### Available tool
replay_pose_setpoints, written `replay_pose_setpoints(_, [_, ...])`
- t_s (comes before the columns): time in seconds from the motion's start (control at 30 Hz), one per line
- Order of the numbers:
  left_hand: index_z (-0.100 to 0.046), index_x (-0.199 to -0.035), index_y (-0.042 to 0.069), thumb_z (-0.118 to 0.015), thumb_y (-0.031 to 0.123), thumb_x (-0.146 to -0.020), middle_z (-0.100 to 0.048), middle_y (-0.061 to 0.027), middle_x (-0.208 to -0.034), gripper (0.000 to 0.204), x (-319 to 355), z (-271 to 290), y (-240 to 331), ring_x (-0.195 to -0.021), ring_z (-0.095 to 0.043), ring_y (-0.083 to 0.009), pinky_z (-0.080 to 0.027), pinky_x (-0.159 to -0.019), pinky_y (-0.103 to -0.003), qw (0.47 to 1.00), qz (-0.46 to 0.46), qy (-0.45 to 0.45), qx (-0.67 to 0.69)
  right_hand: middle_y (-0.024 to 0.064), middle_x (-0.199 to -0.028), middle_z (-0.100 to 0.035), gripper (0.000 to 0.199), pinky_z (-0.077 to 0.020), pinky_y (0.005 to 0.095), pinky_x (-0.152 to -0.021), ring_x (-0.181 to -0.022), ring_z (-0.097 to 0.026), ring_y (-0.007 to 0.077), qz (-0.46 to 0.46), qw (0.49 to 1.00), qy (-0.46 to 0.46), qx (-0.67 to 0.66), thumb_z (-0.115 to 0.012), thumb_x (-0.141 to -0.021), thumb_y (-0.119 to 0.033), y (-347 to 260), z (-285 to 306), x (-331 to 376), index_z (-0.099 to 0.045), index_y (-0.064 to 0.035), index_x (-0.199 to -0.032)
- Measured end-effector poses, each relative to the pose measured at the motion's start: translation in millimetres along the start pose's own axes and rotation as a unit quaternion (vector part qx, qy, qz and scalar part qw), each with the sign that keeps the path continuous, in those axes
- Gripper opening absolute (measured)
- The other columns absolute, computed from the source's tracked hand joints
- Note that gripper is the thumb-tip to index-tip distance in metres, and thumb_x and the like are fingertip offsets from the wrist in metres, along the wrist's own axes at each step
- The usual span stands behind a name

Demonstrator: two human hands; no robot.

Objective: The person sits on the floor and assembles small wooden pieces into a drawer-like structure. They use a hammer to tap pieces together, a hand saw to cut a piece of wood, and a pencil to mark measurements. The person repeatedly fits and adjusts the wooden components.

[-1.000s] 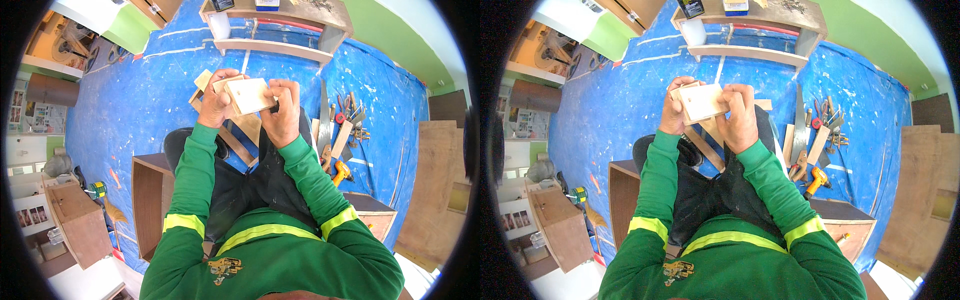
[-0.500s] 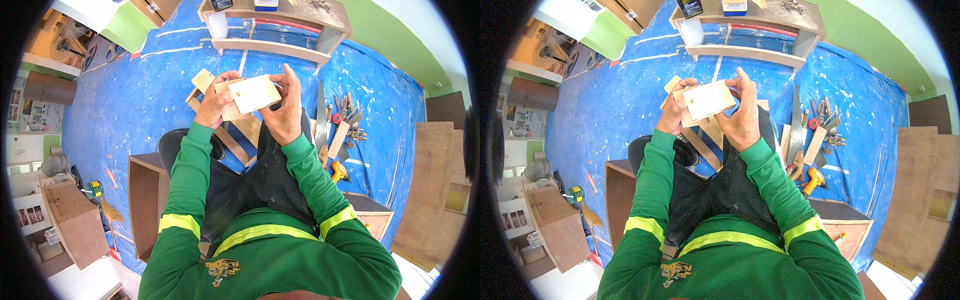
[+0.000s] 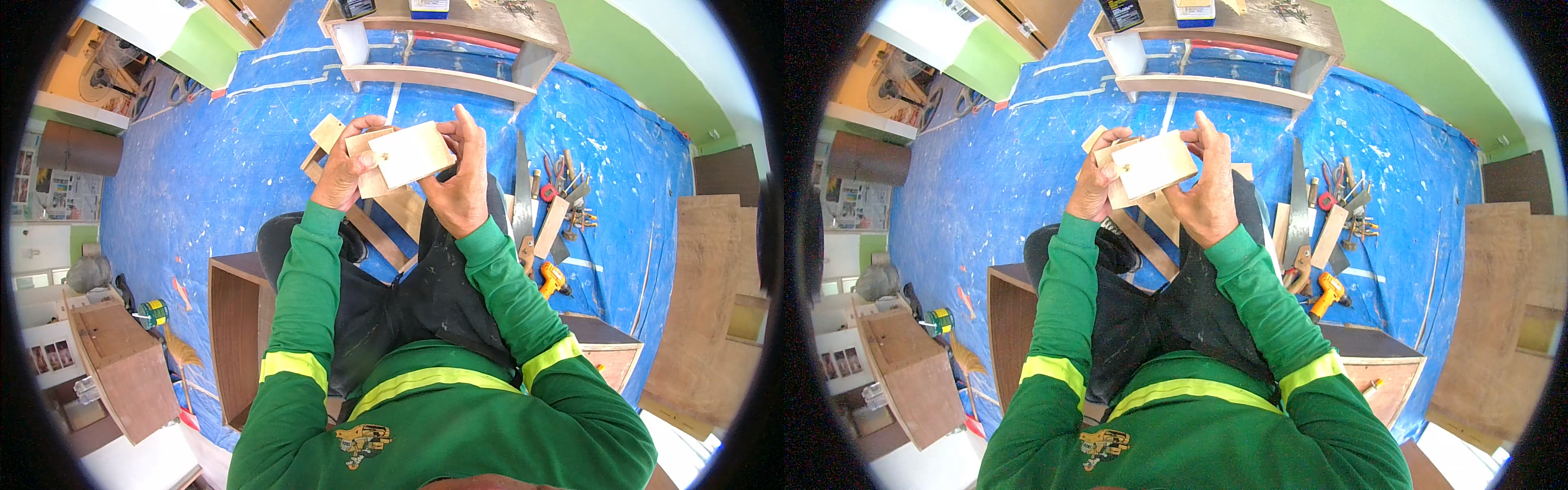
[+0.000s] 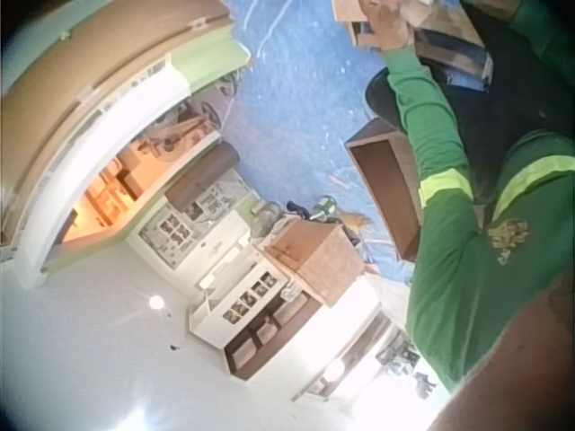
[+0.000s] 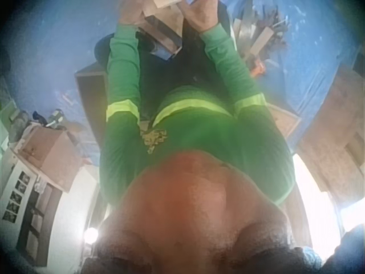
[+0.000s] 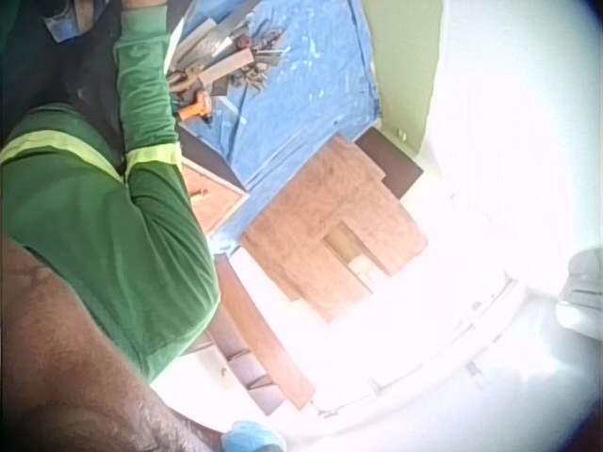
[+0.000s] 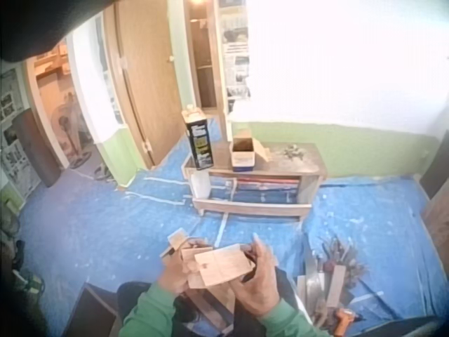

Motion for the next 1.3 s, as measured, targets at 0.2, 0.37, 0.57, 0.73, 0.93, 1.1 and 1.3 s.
replay_pose_setpoints(0.2, [-0.052, -0.145, 0.006, -0.096, 0.043, -0.081, -0.07, -0.0144, -0.136, 0.085, 0.0, 1.1, 0.3, -0.126, -0.07, -0.0251, -0.059, -0.108, -0.041, 1.0, -0.016, -0.002, 0.006, 0.02, -0.128, -0.056, 0.083, -0.0564, 0.045, -0.101, -0.118, -0.062, 0.037, 0.031, 0.999, 0.004, 0.031, -0.08, -0.076, 0.01, -9.6, 1.2, -1.9, -0.049, -0.0011, -0.152])
replay_pose_setpoints(0.37, [-0.054, -0.144, 0.005, -0.095, 0.04, -0.086, -0.071, -0.0136, -0.133, 0.08, -2.2, 7.8, -3.8, -0.124, -0.07, -0.0233, -0.059, -0.106, -0.039, 1.0, -0.021, 0.013, 0.009, 0.02, -0.123, -0.057, 0.051, -0.0562, 0.0446, -0.096, -0.113, -0.064, 0.0401, -0.007, 0.996, 0.003, 0.086, -0.075, -0.076, 0.014, -6.3, 5.1, -1.5, -0.067, -0.0044, -0.123])
replay_pose_setpoints(0.57, [-0.054, -0.144, 0.006, -0.095, 0.035, -0.086, -0.071, -0.015, -0.135, 0.077, -3.0, 6.4, -1.9, -0.127, -0.068, -0.025, -0.055, -0.113, -0.04, 0.999, -0.028, 0.025, -0.016, 0.0196, -0.121, -0.057, 0.051, -0.0566, 0.045, -0.094, -0.111, -0.064, 0.0397, 0.032, 0.99, 0.031, 0.136, -0.073, -0.075, 0.016, -12.5, 7.1, 0.1, -0.067, -0.0045, -0.121])
replay_pose_setpoints(0.73, [-0.054, -0.143, 0.006, -0.095, 0.031, -0.085, -0.07, -0.0162, -0.137, 0.075, -3.8, 6.2, -3.5, -0.129, -0.067, -0.0256, -0.054, -0.115, -0.041, 0.999, -0.024, 0.025, -0.014, 0.0192, -0.122, -0.055, 0.051, -0.0566, 0.045, -0.095, -0.11, -0.064, 0.0389, 0.022, 0.992, 0.033, 0.121, -0.072, -0.074, 0.018, -12.3, 7.0, -0.7, -0.066, -0.0042, -0.119])
replay_pose_setpoints(0.93, [-0.055, -0.141, 0.005, -0.095, 0.029, -0.086, -0.07, -0.0168, -0.138, 0.072, -2.7, 5.3, -1.4, -0.131, -0.066, -0.0258, -0.053, -0.115, -0.041, 0.999, -0.023, 0.018, -0.013, 0.0194, -0.124, -0.053, 0.052, -0.0566, 0.0448, -0.096, -0.111, -0.063, 0.0393, 0.02, 0.992, 0.035, 0.122, -0.072, -0.074, 0.019, -13.3, 5.3, -0.4, -0.065, -0.0041, -0.12])
replay_pose_setpoints(1.1, [-0.056, -0.142, 0.005, -0.093, 0.029, -0.089, -0.069, -0.0161, -0.139, 0.069, -2.9, 8.3, -3.7, -0.13, -0.066, -0.0234, -0.054, -0.114, -0.041, 1.0, -0.025, 0.016, -0.006, 0.0191, -0.12, -0.055, 0.049, -0.0564, 0.0451, -0.094, -0.109, -0.064, 0.0397, 0.014, 0.992, 0.026, 0.124, -0.074, -0.076, 0.014, -15.1, 4.6, -0.9, -0.065, -0.0047, -0.121])
replay_pose_setpoints(1.3, [-0.055, -0.149, 0.005, -0.078, 0.022, -0.104, -0.068, -0.0111, -0.141, 0.053, -5.0, 9.4, -11.3, -0.128, -0.066, -0.02, -0.055, -0.11, -0.039, 0.995, 0.005, 0.1, -0.024, 0.0207, -0.109, -0.06, 0.04, -0.0555, 0.0515, -0.086, -0.099, -0.065, 0.0445, -0.045, 0.989, -0.013, 0.138, -0.076, -0.085, -0.001, 1.7, 2.8, -2.3, -0.066, -0.006, -0.123])
Point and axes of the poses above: each hand's wrist, its own x-axis away from the middle knuckle, its own z-axis out of the back of the hand, y = z × x, the point moved 7 cm from there along -x, towards the middle knuckle
